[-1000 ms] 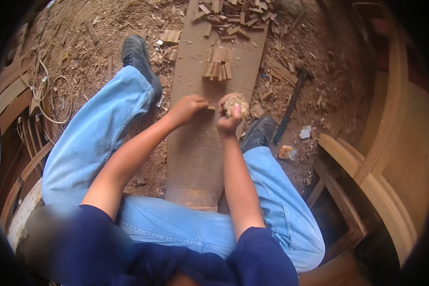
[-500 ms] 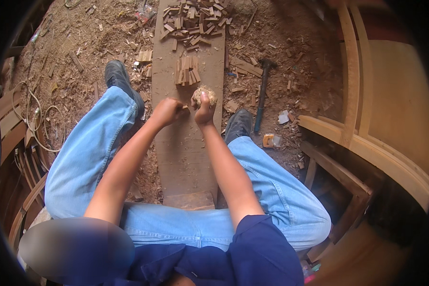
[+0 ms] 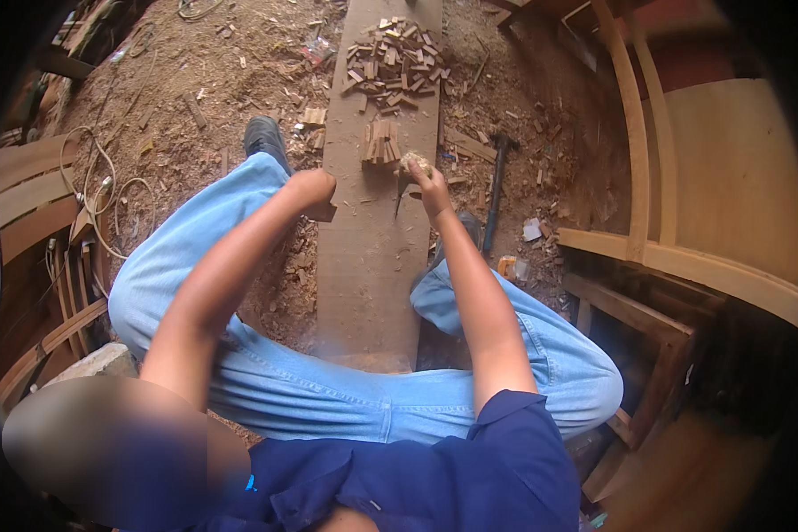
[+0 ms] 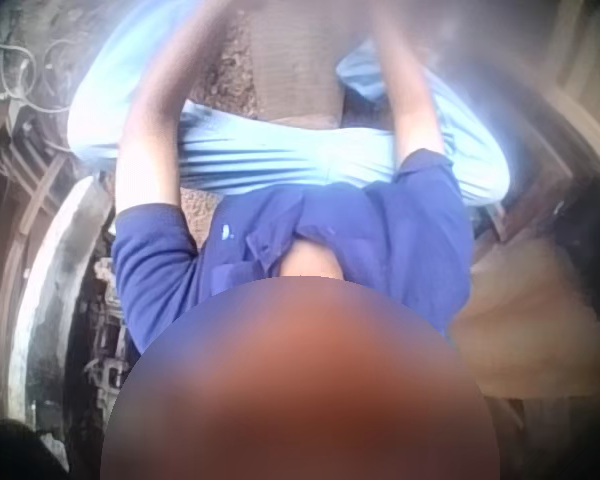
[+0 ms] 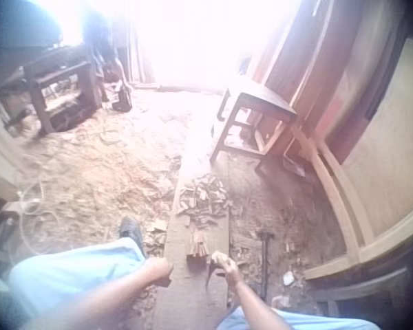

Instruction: The person sits on the floor and uses a chisel to carve a small piece of wood, repeatedly striking it to produce wood shavings. The person occasionally pauses to inspect the carved piece and adjust their grip.

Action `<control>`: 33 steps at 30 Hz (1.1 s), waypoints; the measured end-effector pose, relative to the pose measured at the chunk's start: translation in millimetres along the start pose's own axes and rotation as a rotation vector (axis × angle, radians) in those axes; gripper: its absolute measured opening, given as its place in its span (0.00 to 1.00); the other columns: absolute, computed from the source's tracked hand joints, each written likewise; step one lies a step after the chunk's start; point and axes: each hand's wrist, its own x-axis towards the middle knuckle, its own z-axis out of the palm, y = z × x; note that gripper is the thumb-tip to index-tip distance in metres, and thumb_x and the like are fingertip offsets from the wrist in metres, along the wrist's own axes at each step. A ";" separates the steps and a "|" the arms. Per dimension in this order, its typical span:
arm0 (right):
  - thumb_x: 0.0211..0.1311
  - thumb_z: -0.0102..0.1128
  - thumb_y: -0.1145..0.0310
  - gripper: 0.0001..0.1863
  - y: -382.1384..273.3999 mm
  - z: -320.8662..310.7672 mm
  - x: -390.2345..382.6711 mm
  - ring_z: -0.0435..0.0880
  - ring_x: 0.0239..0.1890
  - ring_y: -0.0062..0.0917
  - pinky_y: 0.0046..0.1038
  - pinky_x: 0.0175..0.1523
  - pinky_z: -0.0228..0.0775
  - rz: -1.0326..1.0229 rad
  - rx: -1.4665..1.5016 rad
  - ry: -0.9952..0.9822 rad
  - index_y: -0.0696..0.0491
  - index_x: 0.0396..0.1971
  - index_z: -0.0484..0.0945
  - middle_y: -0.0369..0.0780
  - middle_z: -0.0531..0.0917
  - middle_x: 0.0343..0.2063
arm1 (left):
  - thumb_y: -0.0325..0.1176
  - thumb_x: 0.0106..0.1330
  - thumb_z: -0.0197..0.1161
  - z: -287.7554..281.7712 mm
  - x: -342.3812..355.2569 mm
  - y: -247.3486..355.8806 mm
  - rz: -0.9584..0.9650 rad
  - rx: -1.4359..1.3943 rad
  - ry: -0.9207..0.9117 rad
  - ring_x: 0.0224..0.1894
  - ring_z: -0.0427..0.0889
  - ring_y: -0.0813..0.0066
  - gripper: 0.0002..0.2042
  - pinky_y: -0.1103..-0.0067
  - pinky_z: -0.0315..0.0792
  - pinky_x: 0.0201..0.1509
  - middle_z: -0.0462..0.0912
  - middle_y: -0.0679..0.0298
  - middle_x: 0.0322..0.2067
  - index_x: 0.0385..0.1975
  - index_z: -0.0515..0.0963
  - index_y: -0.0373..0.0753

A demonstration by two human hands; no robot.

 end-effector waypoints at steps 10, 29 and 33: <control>0.59 0.72 0.46 0.27 -35.0 -18.6 -36.2 0.80 0.53 0.24 0.38 0.53 0.73 0.317 -0.310 -0.132 0.46 0.53 0.81 0.32 0.85 0.47 | 0.36 0.58 0.74 -155.7 -186.2 4.5 0.096 -0.191 0.257 0.27 0.85 0.54 0.11 0.67 0.78 0.35 0.82 0.51 0.20 0.23 0.84 0.33; 0.50 0.71 0.56 0.31 -78.5 22.5 -76.3 0.88 0.45 0.49 0.44 0.51 0.80 -0.256 -1.267 0.041 0.61 0.50 0.82 0.56 0.87 0.38 | 0.30 0.55 0.72 -146.8 -226.0 -5.1 0.101 -0.328 0.219 0.27 0.82 0.52 0.07 0.65 0.74 0.35 0.80 0.49 0.21 0.23 0.83 0.32; 0.49 0.71 0.56 0.30 -96.7 33.3 -74.5 0.89 0.43 0.49 0.45 0.50 0.81 -0.284 -1.239 0.149 0.60 0.50 0.82 0.56 0.87 0.37 | 0.27 0.54 0.70 -145.7 -231.6 -2.6 0.114 -0.420 0.256 0.28 0.81 0.49 0.06 0.63 0.75 0.36 0.79 0.49 0.21 0.22 0.82 0.32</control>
